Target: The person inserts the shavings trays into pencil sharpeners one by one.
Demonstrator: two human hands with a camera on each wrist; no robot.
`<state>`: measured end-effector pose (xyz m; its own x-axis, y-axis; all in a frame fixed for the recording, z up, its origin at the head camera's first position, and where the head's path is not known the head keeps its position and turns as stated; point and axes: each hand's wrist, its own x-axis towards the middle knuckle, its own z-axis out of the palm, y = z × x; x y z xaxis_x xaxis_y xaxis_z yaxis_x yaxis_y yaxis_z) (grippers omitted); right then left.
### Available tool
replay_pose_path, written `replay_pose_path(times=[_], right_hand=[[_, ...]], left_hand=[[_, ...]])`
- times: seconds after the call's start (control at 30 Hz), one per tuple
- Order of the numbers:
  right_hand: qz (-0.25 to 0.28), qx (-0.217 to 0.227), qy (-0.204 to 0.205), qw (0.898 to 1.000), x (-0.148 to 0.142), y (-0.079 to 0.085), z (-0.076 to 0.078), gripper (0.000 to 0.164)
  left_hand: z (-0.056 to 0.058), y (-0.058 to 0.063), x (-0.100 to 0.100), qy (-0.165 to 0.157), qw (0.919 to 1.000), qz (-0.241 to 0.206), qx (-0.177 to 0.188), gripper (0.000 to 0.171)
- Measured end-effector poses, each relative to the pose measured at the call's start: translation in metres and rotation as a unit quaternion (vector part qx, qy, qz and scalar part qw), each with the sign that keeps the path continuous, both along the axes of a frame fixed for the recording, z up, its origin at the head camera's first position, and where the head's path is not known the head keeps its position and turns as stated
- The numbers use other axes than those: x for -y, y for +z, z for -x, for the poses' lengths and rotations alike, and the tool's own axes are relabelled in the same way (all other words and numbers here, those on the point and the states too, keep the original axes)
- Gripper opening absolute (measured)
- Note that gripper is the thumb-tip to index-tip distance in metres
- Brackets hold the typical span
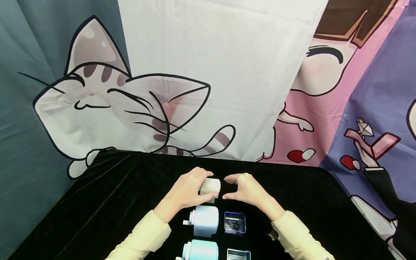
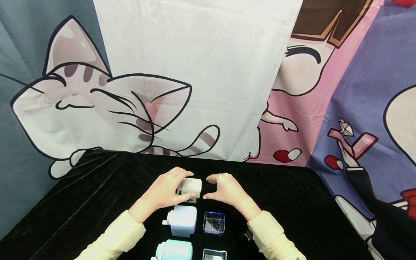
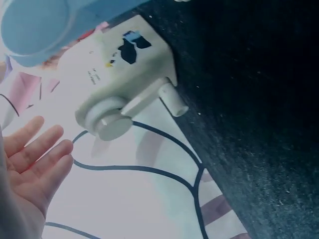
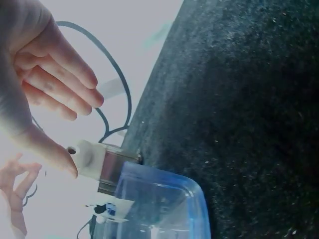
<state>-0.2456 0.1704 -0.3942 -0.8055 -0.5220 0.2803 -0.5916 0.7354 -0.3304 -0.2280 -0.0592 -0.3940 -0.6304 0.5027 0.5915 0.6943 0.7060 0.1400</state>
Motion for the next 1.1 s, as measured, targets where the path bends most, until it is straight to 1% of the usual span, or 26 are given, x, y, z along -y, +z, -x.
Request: replay_pose_path(times=[0.2, 0.43, 0.53, 0.67, 0.83, 0.93, 1.1], right_hand=[[0.014, -0.014, 0.011, 1.000, -0.002, 0.008, -0.005, 0.053], [0.013, -0.031, 0.011, 0.999, -0.006, 0.016, -0.014, 0.053], [0.011, -0.035, 0.011, 0.999, -0.008, 0.018, -0.018, 0.053], [0.006, -0.033, 0.012, 0.999, -0.011, 0.019, -0.023, 0.053], [-0.005, -0.021, 0.015, 1.000, -0.015, 0.017, -0.031, 0.054], [-0.005, -0.013, 0.015, 1.000, -0.018, 0.014, -0.035, 0.054], [-0.005, 0.007, 0.017, 1.000, -0.024, 0.008, -0.043, 0.053]], left_hand=[[-0.007, 0.004, 0.000, -0.013, 0.9999, -0.006, 0.005, 0.051], [-0.019, 0.010, 0.003, -0.013, 0.9998, 0.005, 0.017, 0.053], [-0.024, 0.011, 0.004, -0.015, 0.9995, 0.006, 0.026, 0.054], [-0.028, 0.008, 0.006, -0.017, 0.9991, 0.010, 0.038, 0.055], [-0.031, 0.000, 0.008, -0.022, 0.9980, 0.026, 0.054, 0.057], [-0.033, -0.005, 0.009, -0.031, 0.9974, 0.032, 0.056, 0.056], [-0.035, -0.011, 0.009, -0.047, 0.9972, 0.026, 0.052, 0.056]])
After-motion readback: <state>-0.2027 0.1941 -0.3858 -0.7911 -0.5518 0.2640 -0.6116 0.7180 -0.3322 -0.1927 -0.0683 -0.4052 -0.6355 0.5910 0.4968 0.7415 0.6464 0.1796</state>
